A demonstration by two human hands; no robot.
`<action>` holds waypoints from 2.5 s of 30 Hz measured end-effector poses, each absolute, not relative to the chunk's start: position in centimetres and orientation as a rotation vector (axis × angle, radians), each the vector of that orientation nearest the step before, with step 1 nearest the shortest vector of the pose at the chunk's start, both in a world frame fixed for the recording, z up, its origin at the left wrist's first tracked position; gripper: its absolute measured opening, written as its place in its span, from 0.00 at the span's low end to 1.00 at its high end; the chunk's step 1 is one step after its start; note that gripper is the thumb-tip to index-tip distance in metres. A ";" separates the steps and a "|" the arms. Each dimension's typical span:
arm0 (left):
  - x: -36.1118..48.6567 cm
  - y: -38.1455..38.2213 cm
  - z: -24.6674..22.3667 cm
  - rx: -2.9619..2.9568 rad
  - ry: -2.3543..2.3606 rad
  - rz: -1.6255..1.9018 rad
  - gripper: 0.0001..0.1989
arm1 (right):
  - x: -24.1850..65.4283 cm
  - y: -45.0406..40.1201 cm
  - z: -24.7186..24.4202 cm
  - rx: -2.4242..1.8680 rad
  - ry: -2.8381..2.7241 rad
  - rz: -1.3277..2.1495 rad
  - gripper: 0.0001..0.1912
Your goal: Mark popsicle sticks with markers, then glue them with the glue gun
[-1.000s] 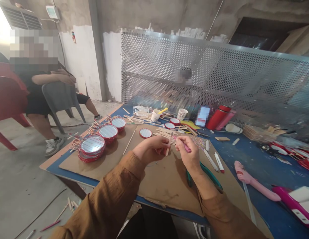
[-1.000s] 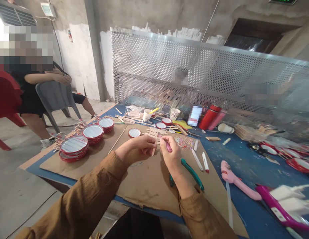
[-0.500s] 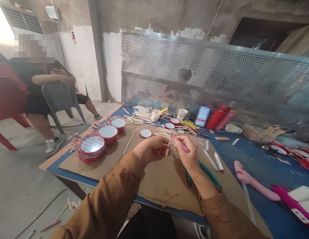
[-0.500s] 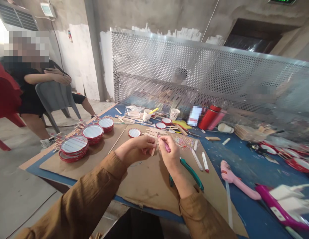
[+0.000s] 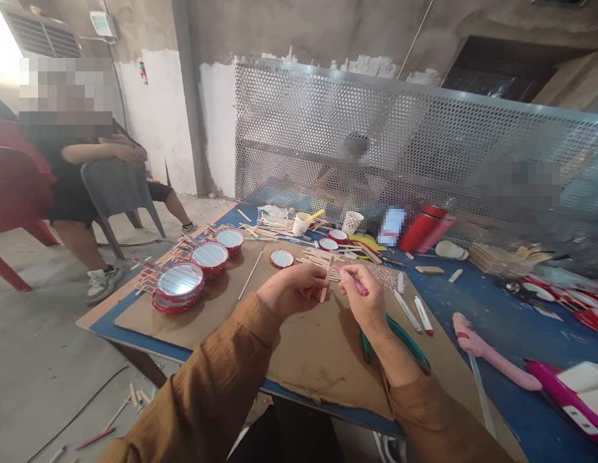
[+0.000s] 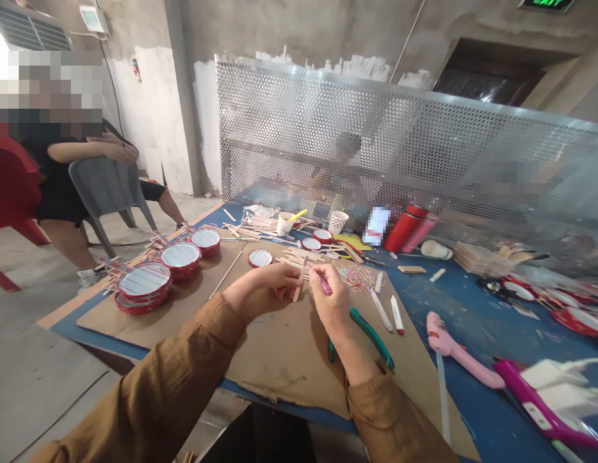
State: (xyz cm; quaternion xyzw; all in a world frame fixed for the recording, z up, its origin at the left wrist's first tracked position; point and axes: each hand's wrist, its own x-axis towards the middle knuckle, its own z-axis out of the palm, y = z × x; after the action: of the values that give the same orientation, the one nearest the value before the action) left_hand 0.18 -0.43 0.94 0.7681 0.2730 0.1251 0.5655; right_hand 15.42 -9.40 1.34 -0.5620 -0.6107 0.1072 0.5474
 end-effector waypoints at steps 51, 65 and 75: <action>0.2 0.9 -0.6 1.850 0.554 0.292 0.08 | 15.3 -9.4 1.6 -1.299 -1.481 0.298 0.14; 0.3 0.8 -0.9 1.824 0.561 0.312 0.08 | 15.4 -9.4 1.6 -1.286 -1.488 0.291 0.13; 0.3 0.5 -0.6 1.747 0.548 0.324 0.08 | 15.2 -9.6 1.8 -1.263 -1.454 0.273 0.12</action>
State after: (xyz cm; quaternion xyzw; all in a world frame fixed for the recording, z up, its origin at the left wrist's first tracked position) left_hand 0.29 0.51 -0.60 0.7530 0.2364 0.1398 0.5980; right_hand 15.25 -9.60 1.83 -0.5364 -0.6176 0.1161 0.5633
